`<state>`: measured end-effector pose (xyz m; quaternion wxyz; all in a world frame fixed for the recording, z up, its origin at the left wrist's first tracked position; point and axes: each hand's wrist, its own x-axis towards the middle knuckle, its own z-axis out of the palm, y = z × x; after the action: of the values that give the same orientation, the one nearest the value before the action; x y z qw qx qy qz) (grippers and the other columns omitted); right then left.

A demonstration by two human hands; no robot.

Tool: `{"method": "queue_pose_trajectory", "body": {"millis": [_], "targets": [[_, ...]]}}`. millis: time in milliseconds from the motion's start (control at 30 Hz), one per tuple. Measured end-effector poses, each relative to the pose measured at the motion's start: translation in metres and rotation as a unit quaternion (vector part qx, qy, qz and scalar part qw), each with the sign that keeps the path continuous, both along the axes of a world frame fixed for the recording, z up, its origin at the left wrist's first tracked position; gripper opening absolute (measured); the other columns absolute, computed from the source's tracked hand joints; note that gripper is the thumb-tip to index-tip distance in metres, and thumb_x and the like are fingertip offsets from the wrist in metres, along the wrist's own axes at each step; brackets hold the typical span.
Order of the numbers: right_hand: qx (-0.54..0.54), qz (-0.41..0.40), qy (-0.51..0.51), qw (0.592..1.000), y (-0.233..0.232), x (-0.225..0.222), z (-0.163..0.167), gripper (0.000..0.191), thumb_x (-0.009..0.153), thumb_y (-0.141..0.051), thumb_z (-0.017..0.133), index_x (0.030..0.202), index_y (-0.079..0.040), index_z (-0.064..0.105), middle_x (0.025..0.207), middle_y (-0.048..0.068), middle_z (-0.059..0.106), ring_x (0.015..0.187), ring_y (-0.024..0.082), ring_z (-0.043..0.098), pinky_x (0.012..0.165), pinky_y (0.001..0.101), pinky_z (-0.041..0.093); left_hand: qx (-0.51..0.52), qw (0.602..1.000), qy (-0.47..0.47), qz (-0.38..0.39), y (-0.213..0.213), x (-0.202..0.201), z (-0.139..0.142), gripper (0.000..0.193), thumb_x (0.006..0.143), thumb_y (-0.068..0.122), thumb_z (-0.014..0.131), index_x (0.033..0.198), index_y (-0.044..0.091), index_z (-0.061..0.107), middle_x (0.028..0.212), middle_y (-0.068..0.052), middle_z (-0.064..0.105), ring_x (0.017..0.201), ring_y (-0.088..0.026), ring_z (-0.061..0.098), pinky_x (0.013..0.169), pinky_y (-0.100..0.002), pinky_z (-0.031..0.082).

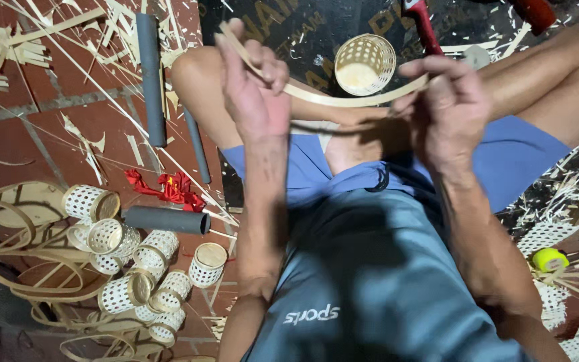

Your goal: The person sits cross-legged on the workshop floor and weaves thin bamboo strips around a gray cylindrical mold to form perforated basket bodies. They bend and wrap strips by hand, use pliers to trim or secure a strip, and press finished woven baskets onto the mold to shape them.

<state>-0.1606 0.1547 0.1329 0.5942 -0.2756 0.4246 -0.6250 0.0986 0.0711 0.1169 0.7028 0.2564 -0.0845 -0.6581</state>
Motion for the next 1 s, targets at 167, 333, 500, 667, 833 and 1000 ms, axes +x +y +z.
{"method": "queue_pose_trajectory", "body": {"millis": [167, 333, 500, 667, 833, 1000], "targets": [[-0.012, 0.008, -0.075, 0.997, -0.019, -0.033, -0.011, 0.026, 0.113, -0.019, 0.067, 0.124, 0.005, 0.064, 0.103, 0.020, 0.072, 0.073, 0.020, 0.066, 0.063, 0.0296, 0.054, -0.030, 0.995, 0.071, -0.067, 0.012, -0.023, 0.029, 0.028, 0.110, 0.029, 0.054, 0.128, 0.008, 0.059, 0.094, -0.002, 0.055, 0.087, -0.015, 0.054, 0.076, -0.030, 0.045], [-0.052, 0.058, -0.110, 0.991, -0.048, -0.056, 0.017, 0.023, 0.113, -0.024, 0.070, 0.112, -0.001, 0.068, 0.083, 0.014, 0.068, 0.060, 0.016, 0.062, 0.054, 0.0299, 0.048, -0.174, 0.964, 0.030, -0.197, 0.009, -0.022, 0.073, 0.020, 0.107, 0.028, 0.065, 0.113, 0.009, 0.067, 0.093, -0.003, 0.059, 0.090, -0.016, 0.057, 0.091, -0.036, 0.047], [-0.151, 0.292, 0.297, 0.897, -0.071, -0.081, 0.072, 0.024, 0.097, -0.025, 0.068, 0.109, -0.004, 0.070, 0.098, 0.014, 0.068, 0.072, 0.017, 0.064, 0.057, 0.0277, 0.049, -0.359, 0.776, -0.357, -0.376, -0.005, 0.008, 0.102, 0.019, 0.105, 0.026, 0.070, 0.107, 0.008, 0.070, 0.097, -0.007, 0.066, 0.098, -0.022, 0.060, 0.094, -0.037, 0.048], [-0.329, 0.398, 0.553, 0.655, -0.062, -0.064, 0.048, 0.022, 0.084, -0.020, 0.074, 0.100, -0.005, 0.073, 0.098, 0.008, 0.069, 0.085, 0.023, 0.067, 0.070, 0.0355, 0.055, -0.491, 0.563, -0.590, -0.305, 0.009, -0.006, 0.055, 0.017, 0.095, 0.019, 0.077, 0.109, 0.010, 0.071, 0.099, -0.002, 0.061, 0.100, -0.023, 0.058, 0.093, -0.038, 0.039], [-0.387, 0.363, 0.671, 0.518, -0.057, -0.052, 0.008, 0.031, 0.081, -0.013, 0.069, 0.111, -0.008, 0.075, 0.104, 0.006, 0.068, 0.089, 0.025, 0.064, 0.073, 0.0379, 0.054, -0.529, 0.419, -0.709, -0.206, 0.010, -0.023, 0.003, 0.022, 0.090, 0.021, 0.072, 0.107, 0.010, 0.066, 0.099, -0.002, 0.058, 0.100, -0.021, 0.057, 0.091, -0.040, 0.042], [-0.411, 0.331, 0.638, 0.561, -0.068, -0.047, -0.019, 0.029, 0.080, -0.015, 0.066, 0.106, -0.006, 0.073, 0.109, 0.008, 0.068, 0.092, 0.025, 0.062, 0.074, 0.0389, 0.052, -0.501, 0.398, -0.751, -0.162, 0.007, -0.040, -0.025, 0.023, 0.089, 0.021, 0.066, 0.107, 0.006, 0.066, 0.096, -0.005, 0.058, 0.095, -0.023, 0.056, 0.082, -0.039, 0.042]]}}
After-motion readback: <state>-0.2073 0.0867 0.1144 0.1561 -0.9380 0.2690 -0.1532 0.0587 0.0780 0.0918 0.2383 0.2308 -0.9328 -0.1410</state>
